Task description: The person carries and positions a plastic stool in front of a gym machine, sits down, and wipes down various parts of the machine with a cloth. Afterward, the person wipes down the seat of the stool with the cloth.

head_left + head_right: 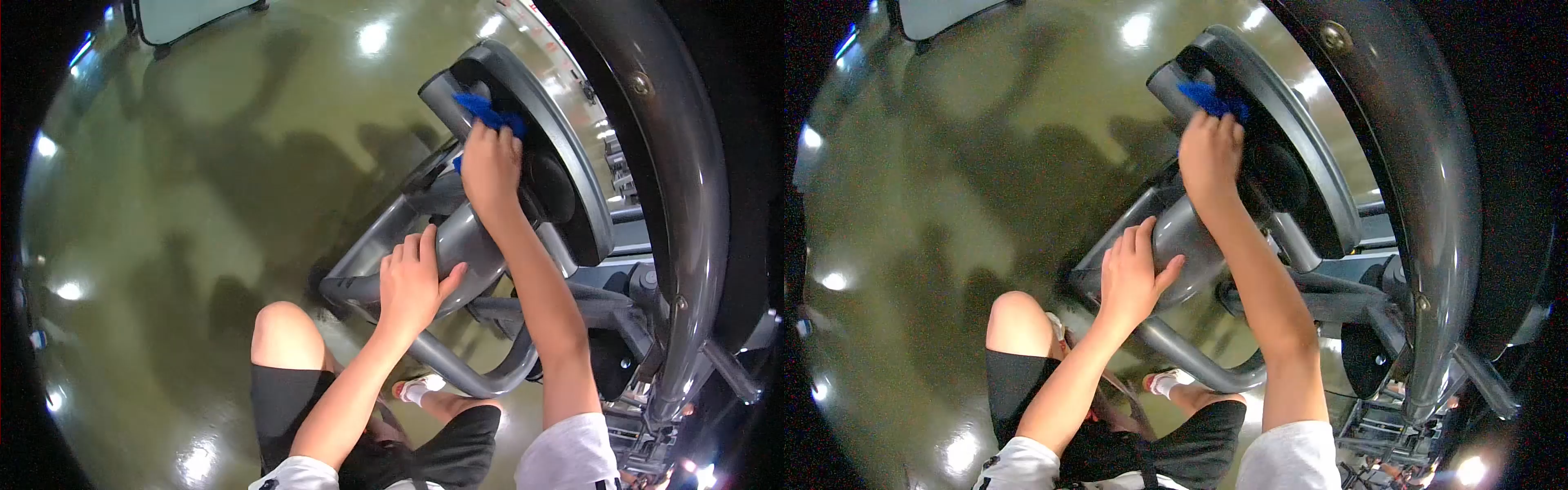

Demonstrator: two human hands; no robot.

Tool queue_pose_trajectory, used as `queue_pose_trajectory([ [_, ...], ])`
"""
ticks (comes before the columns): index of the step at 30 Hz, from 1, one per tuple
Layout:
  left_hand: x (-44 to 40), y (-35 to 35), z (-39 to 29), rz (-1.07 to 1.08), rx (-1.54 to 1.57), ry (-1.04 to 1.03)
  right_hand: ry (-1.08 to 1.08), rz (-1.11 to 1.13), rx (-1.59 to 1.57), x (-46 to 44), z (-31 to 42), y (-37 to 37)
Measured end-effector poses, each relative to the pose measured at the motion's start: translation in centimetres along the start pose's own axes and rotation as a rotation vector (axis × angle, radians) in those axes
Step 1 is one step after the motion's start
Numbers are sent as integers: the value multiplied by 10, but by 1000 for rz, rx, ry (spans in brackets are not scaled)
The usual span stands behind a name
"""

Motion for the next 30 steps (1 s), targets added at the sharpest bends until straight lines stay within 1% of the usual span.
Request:
queue_pose_trajectory([
  [2, 0, 0, -1, -8, 10, 2, -136, 183, 61, 10, -17, -5],
  [3, 1, 0, -1, -6, 3, 5, -133, 185, 63, 10, -18, -9],
  [5, 1, -1, -1, -5, -3, 10, -47, -49, -64, 4, -11, -2],
  [6, 2, -1, 0, -6, -9, 17, -43, -47, -64, -1, -10, -7],
  [8, 1, -3, 0, -8, -17, 26, 29, -176, -207, -15, -3, -8],
  [9, 1, -2, 0, -26, -27, 23, 28, -173, -208, -24, -1, -12],
  [10, 1, -1, 0, -45, -38, 21, 71, -195, -225, -35, 5, -13],
  [11, 1, -1, 0, -42, -41, 23, 114, -215, -243, -45, 12, -13],
  [12, 1, -3, 0, -15, -25, 31, 112, -212, -247, -56, 15, -19],
  [14, 1, -6, 1, 9, -16, 36, 219, -260, -229, -74, 29, -21],
  [15, 1, -5, 0, -5, -9, 21, 215, -264, -235, -80, 33, -18],
  [17, 2, -4, 0, -21, -8, 6, 169, -4, 3, -94, 39, -37],
  [19, 2, -6, 1, -10, -16, 14, 188, 15, -2, -94, 37, -38],
  [21, 2, -5, 1, -10, -8, 15, 380, -98, -36, -80, 47, -37],
  [22, 1, -5, 0, -9, 1, 12, 401, -162, -60, -68, 48, -36],
  [23, 0, -4, -1, -12, -1, 2, 396, -170, -56, -62, 46, -38],
  [25, 1, -3, -1, -6, -28, 3, 458, -291, -138, -47, 45, -28],
  [27, 1, -4, 0, -15, -29, -8, 479, -274, -129, -35, 39, -27],
  [29, 2, -2, -1, -28, -28, -23, 516, -26, -12, -17, 33, -36],
  [30, 1, -2, -1, -23, -16, -23, 512, 23, -32, -6, 24, -36],
])
Point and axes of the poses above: each hand's wrist, its own x-axis away from the middle knuckle, its own y-axis out of the back of the hand, z = x × y, the point moved 9 cm from there along -x, towards the middle knuckle, and after that the axes turned 6 degrees about -x, right-handed, at the moved point
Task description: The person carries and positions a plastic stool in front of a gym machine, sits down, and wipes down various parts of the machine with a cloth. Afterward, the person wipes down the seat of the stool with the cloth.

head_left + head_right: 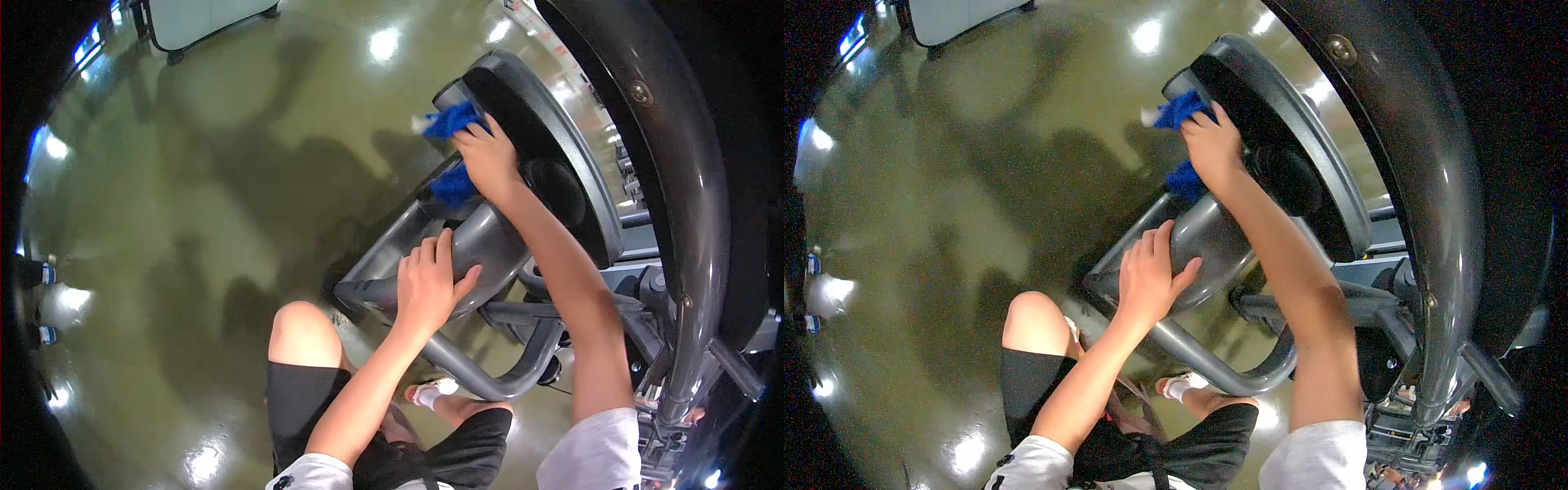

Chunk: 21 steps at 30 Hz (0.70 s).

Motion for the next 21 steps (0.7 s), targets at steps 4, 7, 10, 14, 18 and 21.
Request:
queue_pose_trajectory([
  [4, 0, 1, 0, -12, 13, -7, -62, -101, -72, 22, -3, 40],
  [7, -1, 3, 0, -1, 43, 5, -185, 96, 70, 33, -9, 53],
  [10, -2, 6, -1, -34, 36, 1, -216, 111, 258, 42, -15, 70],
  [14, -1, 8, -2, -54, 23, -3, -300, 177, 182, 41, -25, 58],
  [18, 0, 6, 0, -31, 34, 20, -300, 63, 103, 25, -30, 50],
  [21, -2, 6, -1, -45, 41, 9, -186, -174, 66, 11, -23, 46],
])
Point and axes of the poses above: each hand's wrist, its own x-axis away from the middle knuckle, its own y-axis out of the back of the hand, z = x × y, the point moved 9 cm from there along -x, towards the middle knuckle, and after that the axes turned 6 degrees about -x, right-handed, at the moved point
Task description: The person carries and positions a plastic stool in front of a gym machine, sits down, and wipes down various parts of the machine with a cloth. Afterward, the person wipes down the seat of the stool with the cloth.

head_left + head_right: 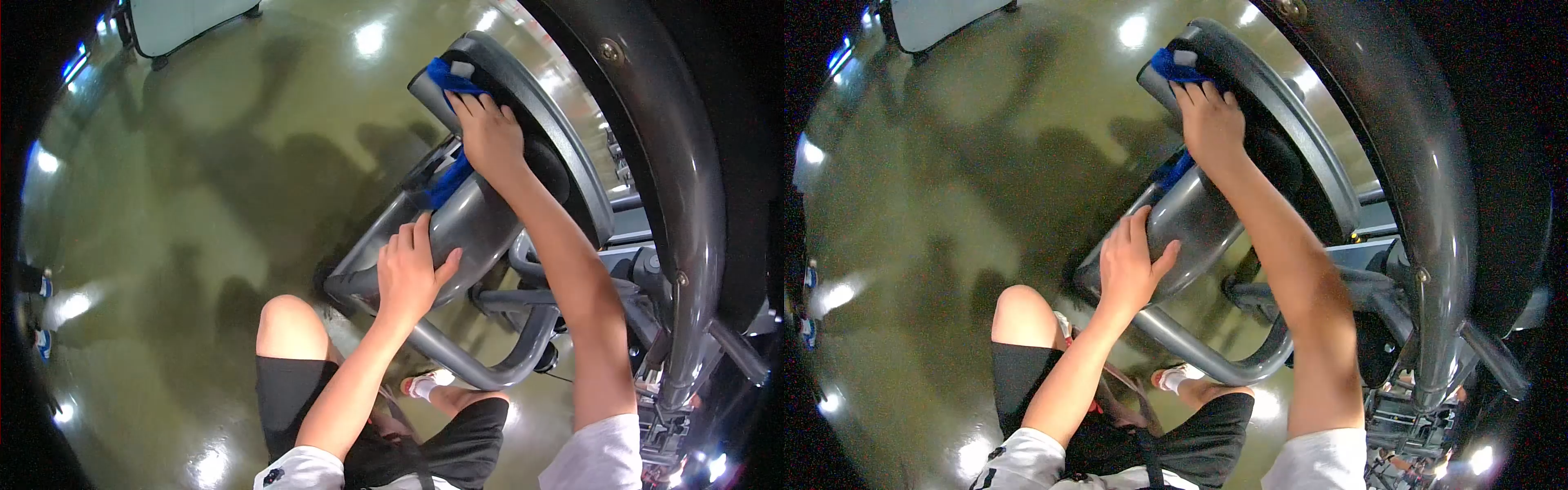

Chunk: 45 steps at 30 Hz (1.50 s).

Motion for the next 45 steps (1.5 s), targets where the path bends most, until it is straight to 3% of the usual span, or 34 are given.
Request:
queue_pose_trajectory([
  [2, 1, 1, -1, -13, 6, -11, -127, -7, -66, -10, -4, -10],
  [4, 1, -1, 1, -23, -23, -31, -118, -24, -74, -17, 0, -7],
  [6, 1, 0, 1, -38, -47, -35, -142, 133, 105, -18, -2, -15],
  [9, 2, -2, 1, -21, -18, -14, -271, 295, 64, 4, -16, -16],
  [14, 3, -4, 3, 4, -30, 9, -61, 278, 119, 16, 9, 9],
  [16, 3, -6, 3, 12, -30, 10, -61, 529, 7, 19, 15, -13],
  [17, 3, -6, 3, 15, -31, 10, -62, 529, 6, 15, 18, -19],
  [19, 2, -8, 3, 29, -34, 12, -22, 940, 30, 33, 26, -63],
  [22, 2, -7, 4, 44, -15, 7, -155, 1137, -58, 46, 33, -77],
  [24, 4, -7, 4, 51, 10, 18, -123, 1130, -62, 45, 35, -69],
  [26, 6, 5, 2, -51, 98, 1, -263, 1015, -270, 42, 34, -48],
  [27, 6, 4, 3, -50, 104, -8, -220, 946, -307, 45, 37, -47],
  [30, 10, 12, 22, -240, 375, 21, -161, 645, -353, 44, 52, -11],
  [31, 7, 6, 33, -238, 494, 58, -166, 639, -353, 53, 58, -7],
  [33, 4, 0, 47, -243, 610, 98, -78, 219, -525, 57, 79, 30],
  [36, 7, 8, 41, -254, 610, 39, -31, 24, -561, 80, 112, 64],
  [40, 16, 23, 31, -241, 502, 60, -48, 60, -480, 104, 127, 87],
  [42, 16, 29, 3, -158, 312, -172, -162, 40, -525, 120, 118, 88],
  [45, 16, 40, -4, -238, 281, -193, -199, 90, -520, 150, 109, 99],
])
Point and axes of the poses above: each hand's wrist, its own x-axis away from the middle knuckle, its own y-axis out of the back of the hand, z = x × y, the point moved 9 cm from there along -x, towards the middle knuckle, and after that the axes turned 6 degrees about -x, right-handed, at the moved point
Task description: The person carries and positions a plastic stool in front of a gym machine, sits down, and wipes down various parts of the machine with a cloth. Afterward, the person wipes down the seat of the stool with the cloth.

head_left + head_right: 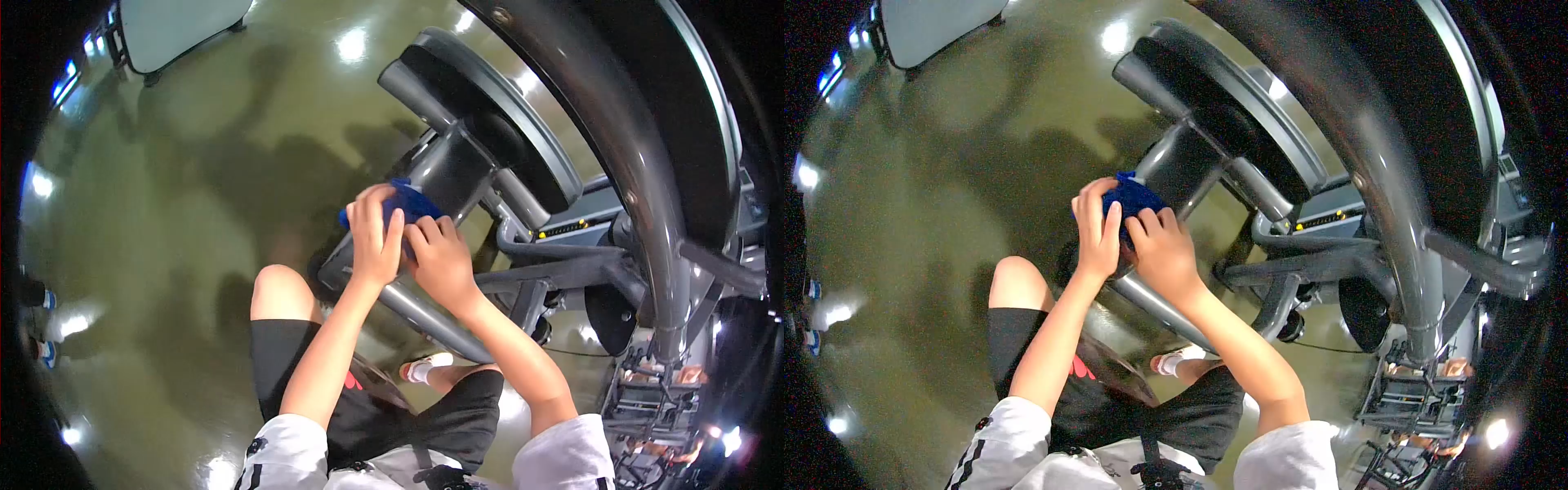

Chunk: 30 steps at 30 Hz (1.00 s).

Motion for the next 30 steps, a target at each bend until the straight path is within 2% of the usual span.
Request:
queue_pose_trajectory([
  [3, 6, -4, -2, 45, -107, -9, -150, 89, -24, 41, -27, -8],
  [5, 14, -9, -3, 70, -226, 42, -498, 30, -108, 78, -69, -14],
  [7, 22, -19, -6, 139, -256, 39, -802, 144, -478, 118, -110, -36],
  [9, 28, -24, -24, 162, -436, -97, -942, 87, -825, 148, -134, -55],
  [10, 29, -25, -26, 174, -462, -93, -1065, -19, -1138, 146, -122, -42],
  [11, 29, -24, -27, 161, -472, -93, -1194, -133, -1323, 148, -117, -32],
  [13, 27, -25, -19, 131, -359, -90, -1255, -523, -1691, 149, -134, -33],
  [15, 27, -32, -14, 165, -301, -68, -1181, -692, -1743, 139, -157, -22],
  [17, 26, -37, -14, 202, -386, -83, -1140, -723, -1758, 122, -173, -22],
  [19, 27, -40, -16, 260, -439, -99, -911, -978, -1824, 94, -187, -8],
  [20, 27, -41, -15, 291, -448, -82, -914, -975, -1829, 87, -195, -12],
  [21, 27, -42, -13, 322, -457, -66, -868, -630, -1083, 76, -204, 2],
  [22, 26, -41, -13, 321, -464, -62, -734, -280, -356, 51, -197, 7],
  [23, 25, -42, -13, 335, -445, -71, -732, -275, -364, 35, -203, 0],
  [25, 27, -41, -10, 354, -435, -67, -1176, -842, -1730, 34, -214, -49],
  [26, 26, -41, -9, 357, -387, -60, -989, -786, -1632, 18, -207, -39],
  [27, 25, -41, -7, 360, -338, -56, -998, -781, -1637, 16, -205, -49],
  [29, 23, -38, -3, 351, -262, -41, -1155, -854, -1275, 34, -209, -57],
  [30, 23, -39, 9, 369, -142, 67, -1196, -848, -1447, 36, -194, -70],
])
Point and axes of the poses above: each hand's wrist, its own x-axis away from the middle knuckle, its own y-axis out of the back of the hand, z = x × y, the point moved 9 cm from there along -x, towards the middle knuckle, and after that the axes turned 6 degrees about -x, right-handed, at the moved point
